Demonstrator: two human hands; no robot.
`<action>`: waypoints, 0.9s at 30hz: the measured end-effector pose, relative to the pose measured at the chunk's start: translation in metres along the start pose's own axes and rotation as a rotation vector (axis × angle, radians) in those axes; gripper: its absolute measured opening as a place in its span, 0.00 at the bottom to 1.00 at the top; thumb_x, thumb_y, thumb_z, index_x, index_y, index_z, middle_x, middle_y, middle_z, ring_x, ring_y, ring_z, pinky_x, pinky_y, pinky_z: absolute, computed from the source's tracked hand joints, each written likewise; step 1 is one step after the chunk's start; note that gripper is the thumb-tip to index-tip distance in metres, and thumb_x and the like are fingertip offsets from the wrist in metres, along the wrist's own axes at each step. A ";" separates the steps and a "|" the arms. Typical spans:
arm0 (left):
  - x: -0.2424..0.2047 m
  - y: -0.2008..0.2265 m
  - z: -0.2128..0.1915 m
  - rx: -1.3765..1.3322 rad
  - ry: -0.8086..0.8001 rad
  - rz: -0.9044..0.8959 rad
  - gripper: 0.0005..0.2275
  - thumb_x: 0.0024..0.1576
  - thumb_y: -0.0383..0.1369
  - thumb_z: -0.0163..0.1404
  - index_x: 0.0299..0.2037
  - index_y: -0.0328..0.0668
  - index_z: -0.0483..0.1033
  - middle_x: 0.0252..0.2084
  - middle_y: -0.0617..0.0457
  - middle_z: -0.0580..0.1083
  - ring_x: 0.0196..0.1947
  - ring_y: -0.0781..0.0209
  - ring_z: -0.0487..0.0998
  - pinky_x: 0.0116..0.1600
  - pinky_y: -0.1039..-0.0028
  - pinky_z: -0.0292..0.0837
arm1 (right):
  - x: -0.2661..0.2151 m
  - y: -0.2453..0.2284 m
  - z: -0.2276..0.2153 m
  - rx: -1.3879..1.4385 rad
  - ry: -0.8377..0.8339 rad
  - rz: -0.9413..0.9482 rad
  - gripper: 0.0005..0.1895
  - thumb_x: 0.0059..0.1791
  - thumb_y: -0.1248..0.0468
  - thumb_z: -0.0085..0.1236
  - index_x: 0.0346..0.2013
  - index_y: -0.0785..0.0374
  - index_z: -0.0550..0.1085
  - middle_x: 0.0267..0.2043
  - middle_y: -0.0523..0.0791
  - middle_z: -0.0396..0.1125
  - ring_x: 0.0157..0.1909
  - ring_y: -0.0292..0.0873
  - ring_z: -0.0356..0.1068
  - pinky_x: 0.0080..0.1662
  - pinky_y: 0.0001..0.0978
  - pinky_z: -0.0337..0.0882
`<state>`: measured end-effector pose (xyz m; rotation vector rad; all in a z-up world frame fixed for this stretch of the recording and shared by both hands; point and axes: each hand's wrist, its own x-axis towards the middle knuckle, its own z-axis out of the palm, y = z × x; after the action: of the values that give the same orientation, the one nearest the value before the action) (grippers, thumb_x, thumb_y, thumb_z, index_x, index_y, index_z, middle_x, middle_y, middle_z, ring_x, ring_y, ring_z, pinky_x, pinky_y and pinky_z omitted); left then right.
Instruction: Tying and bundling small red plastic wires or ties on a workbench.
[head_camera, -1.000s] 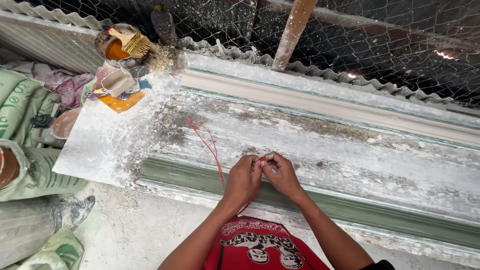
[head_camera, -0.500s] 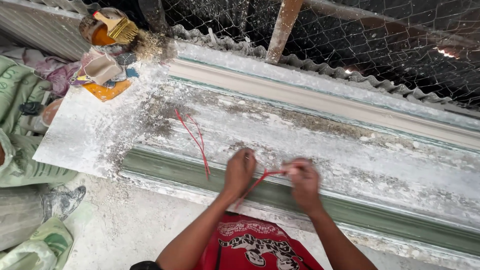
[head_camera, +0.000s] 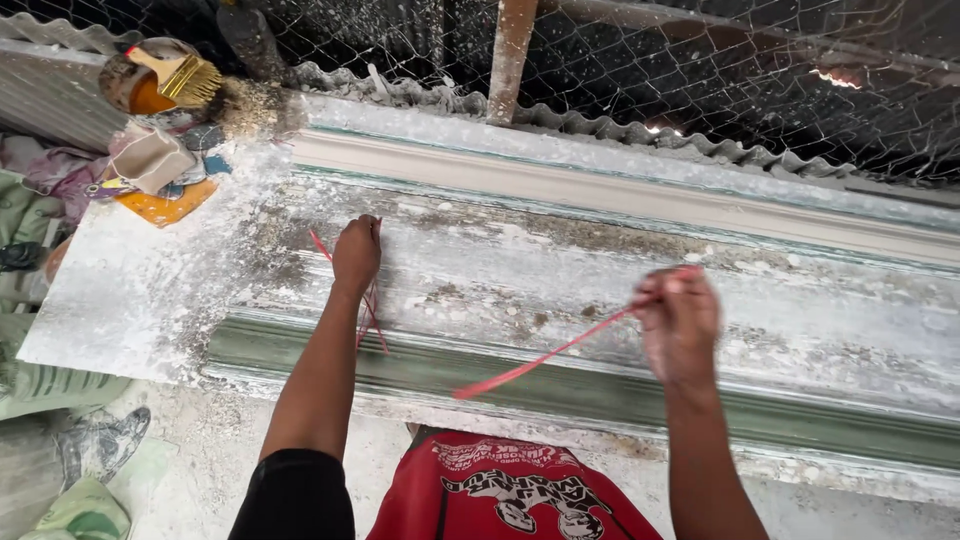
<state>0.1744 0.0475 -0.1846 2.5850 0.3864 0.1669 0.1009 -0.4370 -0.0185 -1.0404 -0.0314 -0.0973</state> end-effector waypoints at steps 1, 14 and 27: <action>0.002 0.005 0.001 0.001 0.001 0.005 0.11 0.69 0.36 0.40 0.49 0.41 0.74 0.39 0.42 0.75 0.43 0.35 0.81 0.45 0.47 0.77 | 0.002 0.014 0.008 0.002 0.002 -0.005 0.02 0.57 0.65 0.51 0.43 0.55 0.68 0.37 0.50 0.72 0.36 0.44 0.78 0.38 0.33 0.82; -0.207 0.187 -0.013 -0.405 -0.164 0.591 0.22 0.62 0.32 0.47 0.68 0.39 0.65 0.71 0.30 0.60 0.70 0.29 0.60 0.66 0.49 0.61 | -0.002 0.183 0.004 0.064 0.173 0.662 0.03 0.52 0.66 0.55 0.36 0.58 0.69 0.36 0.50 0.75 0.34 0.43 0.78 0.38 0.34 0.80; -0.186 0.163 0.016 -1.629 -0.194 -0.816 0.08 0.67 0.39 0.45 0.39 0.54 0.60 0.21 0.64 0.52 0.13 0.69 0.52 0.20 0.77 0.58 | -0.033 0.156 0.076 0.204 0.158 0.873 0.15 0.53 0.61 0.57 0.23 0.52 0.66 0.18 0.35 0.50 0.19 0.31 0.54 0.25 0.20 0.61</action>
<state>0.0396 -0.1511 -0.1239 0.7406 0.7520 -0.0696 0.0840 -0.2908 -0.1162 -0.7663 0.5430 0.6056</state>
